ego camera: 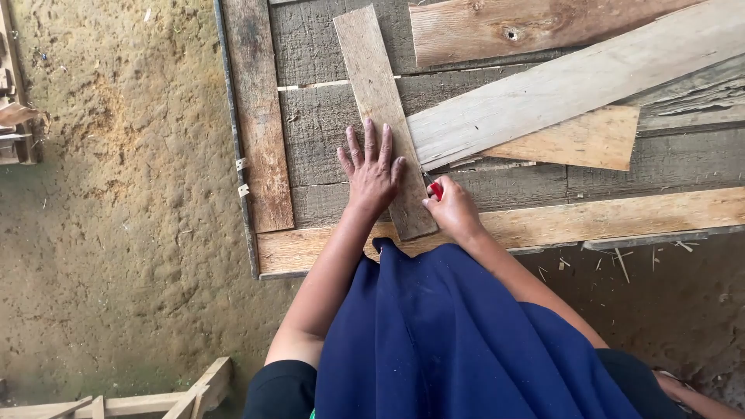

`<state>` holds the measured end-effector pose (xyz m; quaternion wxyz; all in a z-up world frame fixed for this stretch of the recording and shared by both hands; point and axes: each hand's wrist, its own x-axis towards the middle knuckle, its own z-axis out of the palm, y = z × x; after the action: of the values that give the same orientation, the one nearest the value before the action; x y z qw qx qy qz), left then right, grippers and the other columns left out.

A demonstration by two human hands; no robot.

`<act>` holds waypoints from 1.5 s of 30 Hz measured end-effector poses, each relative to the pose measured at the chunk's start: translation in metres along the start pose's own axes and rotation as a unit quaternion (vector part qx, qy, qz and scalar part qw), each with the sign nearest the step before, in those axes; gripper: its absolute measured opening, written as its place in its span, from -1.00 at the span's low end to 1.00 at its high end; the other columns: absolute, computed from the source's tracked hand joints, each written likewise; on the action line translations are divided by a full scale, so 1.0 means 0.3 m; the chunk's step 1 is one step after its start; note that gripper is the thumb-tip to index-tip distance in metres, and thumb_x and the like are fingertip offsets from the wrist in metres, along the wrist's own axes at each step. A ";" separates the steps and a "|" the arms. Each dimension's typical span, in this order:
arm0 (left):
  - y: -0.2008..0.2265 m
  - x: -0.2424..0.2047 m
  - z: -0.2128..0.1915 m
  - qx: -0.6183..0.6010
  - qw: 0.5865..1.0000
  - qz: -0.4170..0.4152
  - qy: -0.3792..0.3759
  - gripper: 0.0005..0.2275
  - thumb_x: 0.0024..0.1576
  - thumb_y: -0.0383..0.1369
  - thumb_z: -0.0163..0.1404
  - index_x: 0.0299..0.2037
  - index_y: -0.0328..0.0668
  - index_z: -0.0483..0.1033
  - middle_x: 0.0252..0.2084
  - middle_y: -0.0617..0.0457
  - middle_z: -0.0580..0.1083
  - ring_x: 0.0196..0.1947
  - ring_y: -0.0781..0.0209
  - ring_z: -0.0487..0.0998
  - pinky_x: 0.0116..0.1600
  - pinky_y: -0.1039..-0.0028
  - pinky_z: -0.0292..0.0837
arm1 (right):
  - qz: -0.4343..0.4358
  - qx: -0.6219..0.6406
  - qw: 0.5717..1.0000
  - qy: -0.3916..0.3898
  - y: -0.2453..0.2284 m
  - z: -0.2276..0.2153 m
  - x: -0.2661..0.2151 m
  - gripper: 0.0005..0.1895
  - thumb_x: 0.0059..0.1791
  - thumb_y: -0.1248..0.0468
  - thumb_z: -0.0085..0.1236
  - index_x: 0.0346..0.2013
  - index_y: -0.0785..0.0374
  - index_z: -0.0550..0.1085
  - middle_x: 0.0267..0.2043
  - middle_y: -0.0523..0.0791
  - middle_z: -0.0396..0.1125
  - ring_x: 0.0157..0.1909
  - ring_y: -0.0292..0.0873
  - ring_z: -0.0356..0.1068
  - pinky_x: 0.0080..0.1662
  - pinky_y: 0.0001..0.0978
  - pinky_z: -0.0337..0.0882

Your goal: Assembling a wooden frame by measuring, scoring with a utility knife, and fitting thin wood panels together.

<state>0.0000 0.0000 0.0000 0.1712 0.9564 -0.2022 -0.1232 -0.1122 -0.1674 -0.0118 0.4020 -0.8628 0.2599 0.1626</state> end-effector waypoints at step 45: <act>-0.008 0.027 -0.122 -0.052 0.998 0.013 -0.029 -0.22 0.07 0.18 0.14 0.49 0.23 0.15 0.61 -0.03 -0.24 0.54 -0.42 -0.44 0.43 -0.39 -0.43 | -0.221 -0.269 0.938 -0.007 -0.194 -0.065 -0.195 -0.19 -0.19 -0.03 0.36 0.19 0.25 0.22 0.14 0.17 0.11 -0.29 0.32 0.52 -0.28 0.20 0.58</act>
<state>0.0192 0.0086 0.0310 0.2163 0.9396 -0.2124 -0.1589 -0.1246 -0.1325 0.0644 0.1830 -0.9732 0.0064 0.1392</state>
